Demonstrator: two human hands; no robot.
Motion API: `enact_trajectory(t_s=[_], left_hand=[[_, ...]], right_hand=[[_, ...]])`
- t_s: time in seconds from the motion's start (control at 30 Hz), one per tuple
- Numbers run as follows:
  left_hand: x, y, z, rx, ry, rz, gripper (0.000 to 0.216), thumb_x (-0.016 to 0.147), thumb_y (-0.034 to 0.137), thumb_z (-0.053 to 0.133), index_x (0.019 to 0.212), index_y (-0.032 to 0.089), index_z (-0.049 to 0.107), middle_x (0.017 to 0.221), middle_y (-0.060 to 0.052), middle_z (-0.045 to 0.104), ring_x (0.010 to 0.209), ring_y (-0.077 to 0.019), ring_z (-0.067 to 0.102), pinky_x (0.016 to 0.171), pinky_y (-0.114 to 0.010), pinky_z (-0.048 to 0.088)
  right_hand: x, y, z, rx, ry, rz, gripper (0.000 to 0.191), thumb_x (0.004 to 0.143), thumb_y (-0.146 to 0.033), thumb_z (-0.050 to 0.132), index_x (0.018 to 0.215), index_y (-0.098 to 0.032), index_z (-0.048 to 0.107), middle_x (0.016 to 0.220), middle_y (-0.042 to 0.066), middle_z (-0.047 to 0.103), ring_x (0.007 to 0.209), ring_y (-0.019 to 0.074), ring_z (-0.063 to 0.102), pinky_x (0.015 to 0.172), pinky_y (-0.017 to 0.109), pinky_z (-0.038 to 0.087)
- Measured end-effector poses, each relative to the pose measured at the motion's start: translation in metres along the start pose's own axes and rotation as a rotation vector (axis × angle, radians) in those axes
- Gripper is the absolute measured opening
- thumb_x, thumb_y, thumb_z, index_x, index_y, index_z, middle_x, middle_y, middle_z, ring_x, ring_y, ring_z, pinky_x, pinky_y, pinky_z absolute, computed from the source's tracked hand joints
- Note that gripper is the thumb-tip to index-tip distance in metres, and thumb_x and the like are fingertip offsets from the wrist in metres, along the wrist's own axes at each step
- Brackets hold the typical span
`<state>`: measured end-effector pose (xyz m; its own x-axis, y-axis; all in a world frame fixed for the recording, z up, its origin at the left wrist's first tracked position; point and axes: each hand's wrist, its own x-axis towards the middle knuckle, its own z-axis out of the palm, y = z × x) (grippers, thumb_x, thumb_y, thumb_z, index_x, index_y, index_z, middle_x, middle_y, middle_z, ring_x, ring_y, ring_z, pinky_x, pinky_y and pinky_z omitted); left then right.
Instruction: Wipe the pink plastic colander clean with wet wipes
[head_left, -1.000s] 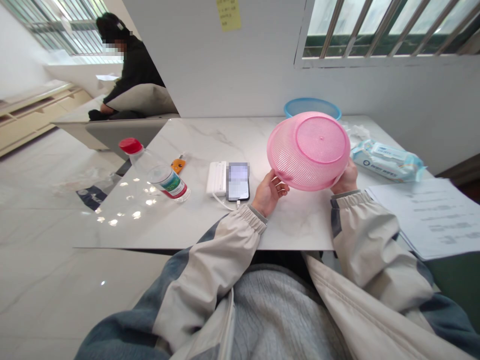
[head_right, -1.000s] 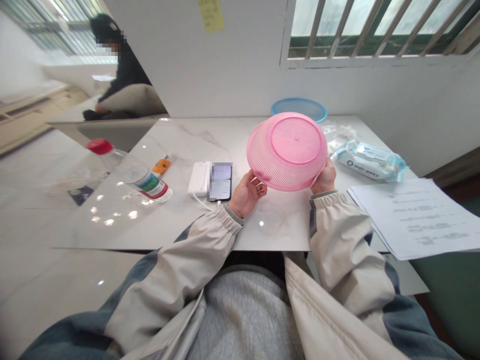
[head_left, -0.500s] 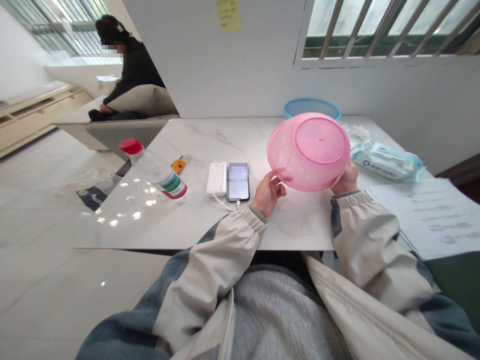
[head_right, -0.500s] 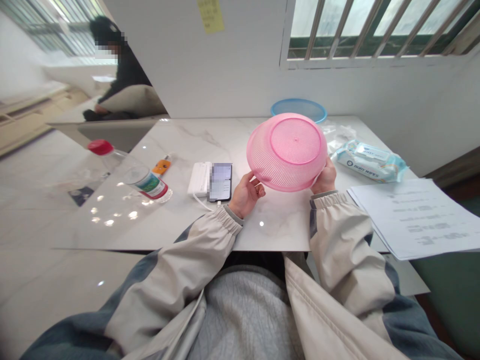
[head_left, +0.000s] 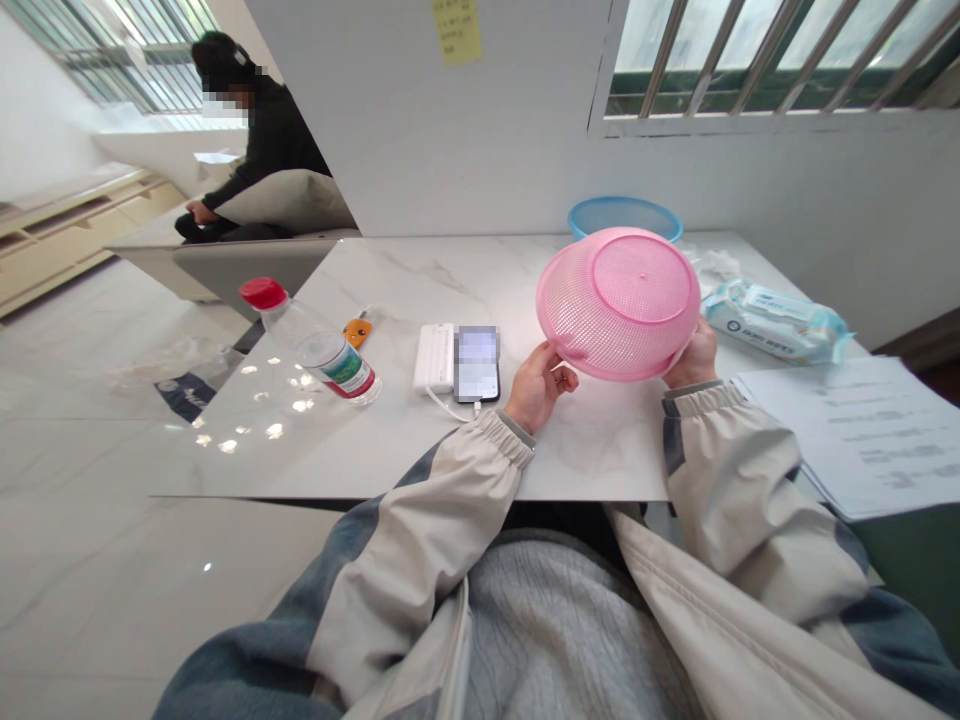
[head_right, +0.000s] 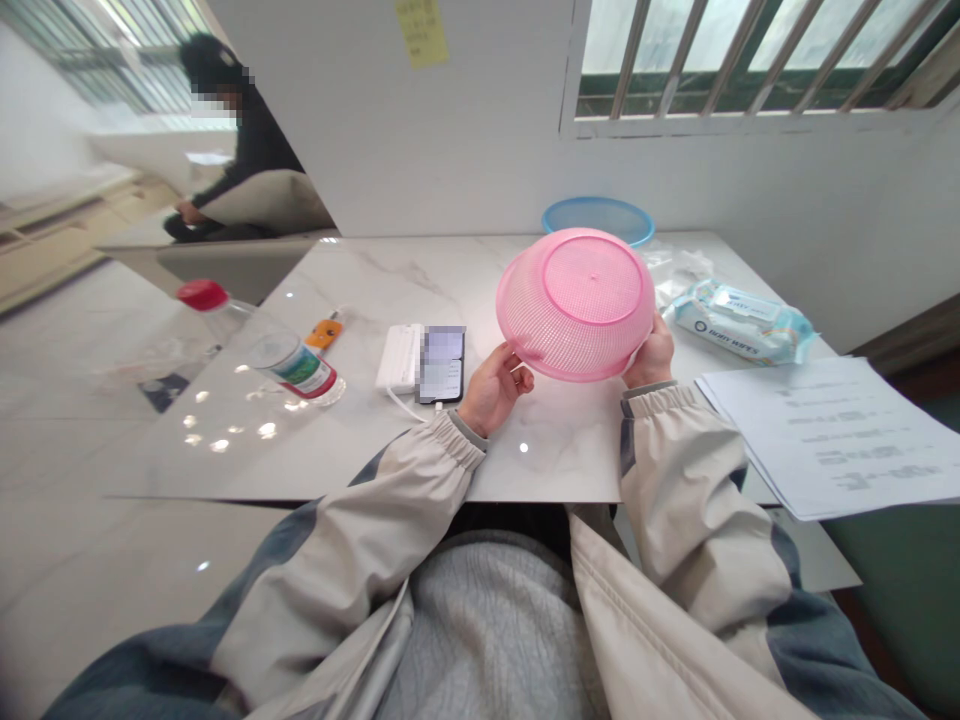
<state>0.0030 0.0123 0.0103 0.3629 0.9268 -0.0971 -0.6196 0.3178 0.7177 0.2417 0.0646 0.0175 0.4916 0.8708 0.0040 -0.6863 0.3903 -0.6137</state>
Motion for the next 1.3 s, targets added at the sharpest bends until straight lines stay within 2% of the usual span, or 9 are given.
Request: enact_trajectory(t_s=[0.3,0.47,0.6,0.73,0.87,1.03,1.3], left_hand=[[0.0001,0.0005,0.0014,-0.018,0.010,-0.015,0.015,0.099,0.035,0.063,0.099,0.020,0.065,0.092,-0.003,0.071,0.064,-0.0115,0.057,0.068,-0.028,0.046],[-0.0007,0.0012,0.0026,-0.043,0.002,-0.030,0.014,0.098,0.034,0.065,0.099,0.020,0.064,0.092,-0.002,0.071,0.064,-0.0112,0.058,0.070,-0.028,0.047],[-0.0006,0.0004,0.0006,-0.052,-0.025,-0.043,0.015,0.098,0.035,0.066,0.101,0.021,0.065,0.094,-0.002,0.072,0.066,-0.0121,0.061,0.072,-0.029,0.050],[-0.0011,-0.0008,-0.0014,-0.020,-0.081,-0.088,0.021,0.097,0.040,0.068,0.106,0.021,0.067,0.104,-0.005,0.074,0.076,-0.0146,0.068,0.076,-0.029,0.052],[-0.0030,-0.0027,-0.0005,0.012,-0.154,-0.131,0.019,0.097,0.035,0.070,0.108,0.020,0.068,0.110,-0.007,0.075,0.086,-0.0193,0.075,0.079,-0.031,0.055],[-0.0043,-0.0038,0.0015,0.045,-0.140,-0.156,0.019,0.097,0.032,0.072,0.111,0.019,0.068,0.111,-0.009,0.075,0.093,-0.0235,0.078,0.089,-0.037,0.057],[-0.0004,-0.0028,-0.0010,0.067,-0.055,-0.107,0.024,0.103,0.032,0.060,0.103,0.013,0.074,0.107,-0.010,0.075,0.086,-0.0210,0.077,0.082,-0.032,0.057]], right_hand=[[0.0006,0.0009,-0.0003,0.002,0.041,-0.006,0.029,0.107,-0.020,0.048,0.117,-0.019,0.075,0.113,0.001,0.081,0.101,0.0164,0.075,0.104,0.034,0.059],[0.0003,0.0004,0.0000,0.002,0.027,-0.025,0.038,0.108,-0.015,0.040,0.124,-0.021,0.074,0.109,-0.001,0.081,0.098,0.0158,0.075,0.103,0.035,0.060],[0.0013,0.0001,-0.0021,-0.004,0.027,-0.009,0.038,0.108,-0.016,0.038,0.115,-0.018,0.076,0.100,0.001,0.081,0.095,0.0167,0.075,0.099,0.033,0.061],[0.0015,0.0001,-0.0032,0.013,0.038,0.017,0.035,0.107,-0.020,0.042,0.101,-0.015,0.076,0.101,0.005,0.079,0.095,0.0176,0.074,0.100,0.032,0.060],[0.0016,0.0005,-0.0043,-0.008,0.007,0.008,0.038,0.107,-0.020,0.040,0.093,-0.017,0.075,0.094,0.003,0.078,0.090,0.0172,0.073,0.099,0.032,0.060],[0.0052,0.0014,-0.0077,-0.001,0.047,0.047,0.038,0.105,-0.021,0.042,0.082,-0.017,0.071,0.089,0.003,0.076,0.088,0.0165,0.071,0.093,0.029,0.061],[0.0027,0.0004,-0.0020,-0.008,0.059,0.041,0.036,0.105,-0.020,0.040,0.092,-0.017,0.074,0.089,0.003,0.078,0.088,0.0176,0.072,0.097,0.033,0.061]])
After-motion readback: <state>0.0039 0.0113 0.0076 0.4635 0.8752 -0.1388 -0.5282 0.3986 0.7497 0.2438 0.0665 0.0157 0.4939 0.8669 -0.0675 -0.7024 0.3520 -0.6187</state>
